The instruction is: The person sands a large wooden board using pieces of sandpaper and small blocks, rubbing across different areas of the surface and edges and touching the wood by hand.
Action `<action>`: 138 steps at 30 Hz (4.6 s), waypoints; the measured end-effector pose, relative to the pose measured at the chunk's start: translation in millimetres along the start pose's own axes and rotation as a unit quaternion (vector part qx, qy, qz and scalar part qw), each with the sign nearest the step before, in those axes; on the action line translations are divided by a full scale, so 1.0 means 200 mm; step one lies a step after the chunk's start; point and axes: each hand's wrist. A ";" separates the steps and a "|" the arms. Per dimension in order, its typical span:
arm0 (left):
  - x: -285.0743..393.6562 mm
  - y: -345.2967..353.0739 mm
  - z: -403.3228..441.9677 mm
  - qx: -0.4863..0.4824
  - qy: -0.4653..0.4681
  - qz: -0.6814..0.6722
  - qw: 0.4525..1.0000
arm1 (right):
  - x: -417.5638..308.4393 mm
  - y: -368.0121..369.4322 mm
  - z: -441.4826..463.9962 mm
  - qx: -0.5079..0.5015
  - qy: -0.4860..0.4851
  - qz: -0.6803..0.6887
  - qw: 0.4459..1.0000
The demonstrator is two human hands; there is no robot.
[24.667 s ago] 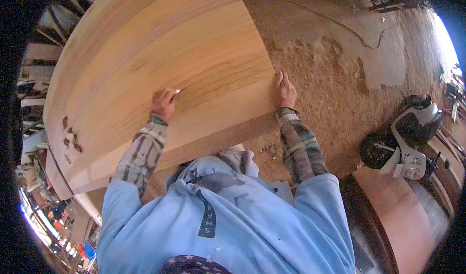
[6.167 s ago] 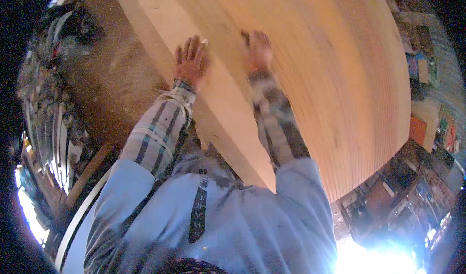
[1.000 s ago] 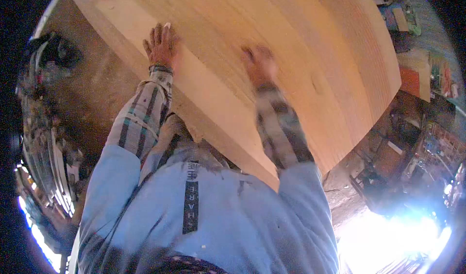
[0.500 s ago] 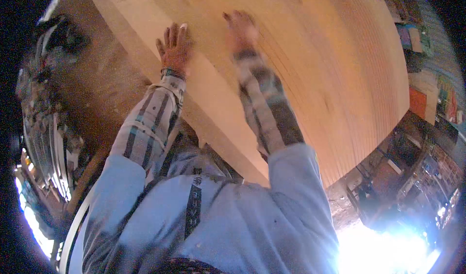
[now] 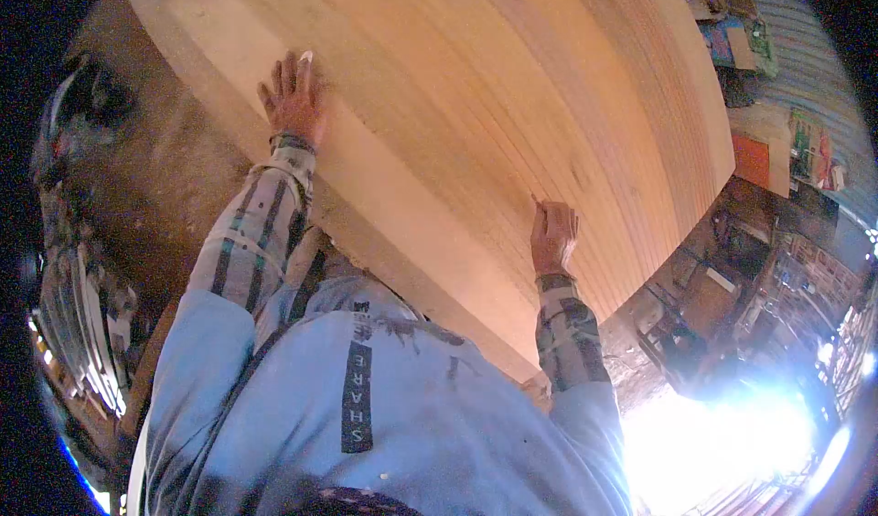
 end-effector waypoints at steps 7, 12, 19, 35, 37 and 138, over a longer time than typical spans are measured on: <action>-0.02 -0.02 -0.01 0.000 0.005 -0.020 1.000 | -0.48 0.53 0.73 0.094 -0.100 0.086 0.987; -0.05 0.02 0.01 0.003 0.023 0.016 1.000 | -0.65 0.65 1.02 0.018 -0.045 0.061 0.997; -0.04 0.04 0.01 -0.002 0.006 0.020 1.000 | 0.19 0.01 -0.18 0.011 0.019 -0.033 0.999; -0.03 -0.01 0.00 -0.013 0.006 -0.002 1.000 | -0.73 0.65 1.14 -0.083 0.026 0.105 0.991; -0.05 0.03 -0.01 -0.019 0.012 0.019 1.000 | -0.38 0.53 0.68 0.033 -0.039 0.108 0.993; -0.02 0.18 0.45 0.046 0.008 0.020 0.999 | 0.21 0.02 -0.25 0.029 0.119 -0.046 0.991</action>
Point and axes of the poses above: each hand's wrist, its own z-axis towards the middle knuckle, its own y-axis out of the palm, x = y × z, and after that the axes turned 3 degrees about x, right-handed
